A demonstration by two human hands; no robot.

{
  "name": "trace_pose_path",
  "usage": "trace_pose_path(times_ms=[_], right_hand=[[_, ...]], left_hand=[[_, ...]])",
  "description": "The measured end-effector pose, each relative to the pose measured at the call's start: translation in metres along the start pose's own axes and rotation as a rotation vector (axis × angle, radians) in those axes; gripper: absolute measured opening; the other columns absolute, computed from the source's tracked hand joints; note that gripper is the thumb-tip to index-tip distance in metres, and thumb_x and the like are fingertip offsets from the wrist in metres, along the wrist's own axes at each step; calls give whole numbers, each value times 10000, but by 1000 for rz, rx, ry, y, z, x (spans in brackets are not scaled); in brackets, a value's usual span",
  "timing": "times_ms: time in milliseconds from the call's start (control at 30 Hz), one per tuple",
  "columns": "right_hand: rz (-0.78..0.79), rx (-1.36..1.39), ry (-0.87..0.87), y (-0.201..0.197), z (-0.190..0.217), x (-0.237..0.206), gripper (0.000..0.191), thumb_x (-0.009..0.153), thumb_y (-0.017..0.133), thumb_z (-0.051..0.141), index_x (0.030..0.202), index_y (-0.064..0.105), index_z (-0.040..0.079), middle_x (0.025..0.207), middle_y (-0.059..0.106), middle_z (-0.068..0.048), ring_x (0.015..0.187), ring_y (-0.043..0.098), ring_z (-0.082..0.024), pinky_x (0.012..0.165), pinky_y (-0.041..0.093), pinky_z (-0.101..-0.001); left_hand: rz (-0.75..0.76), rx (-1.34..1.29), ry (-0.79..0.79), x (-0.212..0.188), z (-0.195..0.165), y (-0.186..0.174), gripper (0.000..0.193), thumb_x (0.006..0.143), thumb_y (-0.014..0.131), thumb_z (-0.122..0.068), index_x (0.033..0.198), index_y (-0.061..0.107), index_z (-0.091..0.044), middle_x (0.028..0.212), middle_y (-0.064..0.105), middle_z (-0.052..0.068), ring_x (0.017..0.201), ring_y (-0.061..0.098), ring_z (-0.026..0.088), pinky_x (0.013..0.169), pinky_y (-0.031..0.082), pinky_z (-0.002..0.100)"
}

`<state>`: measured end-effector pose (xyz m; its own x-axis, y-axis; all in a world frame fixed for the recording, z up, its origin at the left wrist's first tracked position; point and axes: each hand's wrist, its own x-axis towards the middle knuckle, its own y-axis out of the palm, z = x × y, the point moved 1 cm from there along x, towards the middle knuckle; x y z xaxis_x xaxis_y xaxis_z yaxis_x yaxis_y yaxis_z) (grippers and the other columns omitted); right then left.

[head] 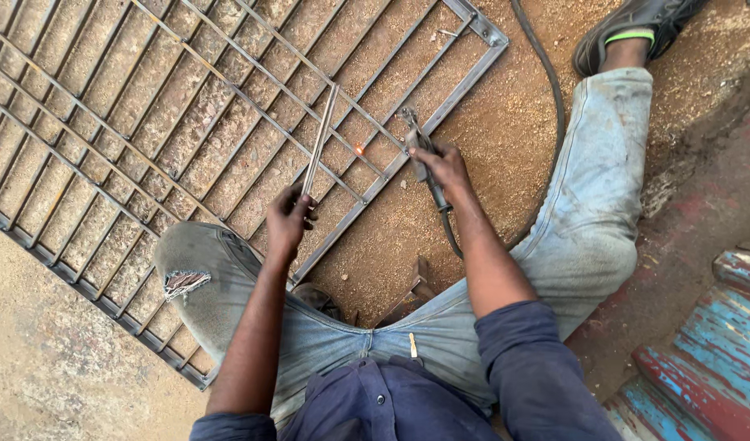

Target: The person sits on the ground and uses a welding torch to join the intersections of a rectangular metal grate. They hold welding rods in one hand and the torch in the other, creating bright sparks as they weld multiple points across the grate.

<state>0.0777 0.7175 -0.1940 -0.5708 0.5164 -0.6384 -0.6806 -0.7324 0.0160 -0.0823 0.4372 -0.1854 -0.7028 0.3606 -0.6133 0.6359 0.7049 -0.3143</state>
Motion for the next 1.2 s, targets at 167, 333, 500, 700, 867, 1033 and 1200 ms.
trace_pose_path(times_ms=[167, 333, 500, 700, 867, 1033, 1200], right_hand=[[-40, -60, 79, 5, -8, 6, 245, 868, 802, 301, 980, 733, 94, 833, 749, -31, 694, 718, -121, 644, 630, -342], [-26, -206, 89, 10, -7, 12, 322, 856, 805, 357, 1044, 735, 105, 971, 749, -74, 878, 715, -169, 784, 610, -414], [-42, -251, 119, 14, -7, 13, 407, 814, 839, 397, 1064, 736, 93, 1074, 732, -118, 1033, 693, -233, 894, 569, -487], [-33, -274, 137, 18, -4, 14, 428, 817, 838, 413, 1074, 723, 91, 1018, 723, -109, 991, 709, -225, 882, 611, -475], [-25, -229, 170, 18, -5, 16, 433, 793, 826, 411, 1081, 716, 107, 1004, 727, -108, 976, 725, -240, 900, 633, -500], [-31, -354, 127, 18, -4, 15, 423, 818, 832, 431, 1058, 721, 101, 1061, 728, -100, 1038, 690, -230, 967, 551, -537], [-45, -439, 113, 24, -2, 10, 429, 808, 821, 454, 1044, 716, 111, 1060, 737, -97, 1027, 716, -237, 952, 575, -523]], left_hand=[[17, -217, -39, -14, 24, 10, 315, 1032, 540, -65, 1329, 556, 37, 969, 716, 148, 744, 722, 178, 584, 604, 319], [-52, -223, -110, -13, 28, 8, 292, 1028, 542, -64, 1308, 568, 13, 965, 714, 128, 745, 700, 178, 588, 599, 329], [-33, -264, -92, -10, 23, 10, 280, 1029, 545, -61, 1299, 578, 9, 963, 717, 131, 741, 698, 173, 589, 607, 321], [-21, -218, -101, -13, 22, 13, 314, 1019, 531, -48, 1326, 570, 4, 972, 723, 153, 741, 706, 182, 595, 632, 340], [-18, -199, -120, -13, 23, 14, 337, 1023, 527, -52, 1356, 550, -4, 986, 723, 158, 747, 707, 182, 600, 637, 342], [-8, -187, -112, -13, 24, 15, 347, 1024, 529, -57, 1366, 548, -2, 995, 726, 156, 752, 710, 180, 602, 636, 340], [-10, -189, -107, -14, 25, 15, 353, 1022, 534, -60, 1369, 549, 1, 991, 729, 155, 748, 711, 181, 595, 633, 340]])
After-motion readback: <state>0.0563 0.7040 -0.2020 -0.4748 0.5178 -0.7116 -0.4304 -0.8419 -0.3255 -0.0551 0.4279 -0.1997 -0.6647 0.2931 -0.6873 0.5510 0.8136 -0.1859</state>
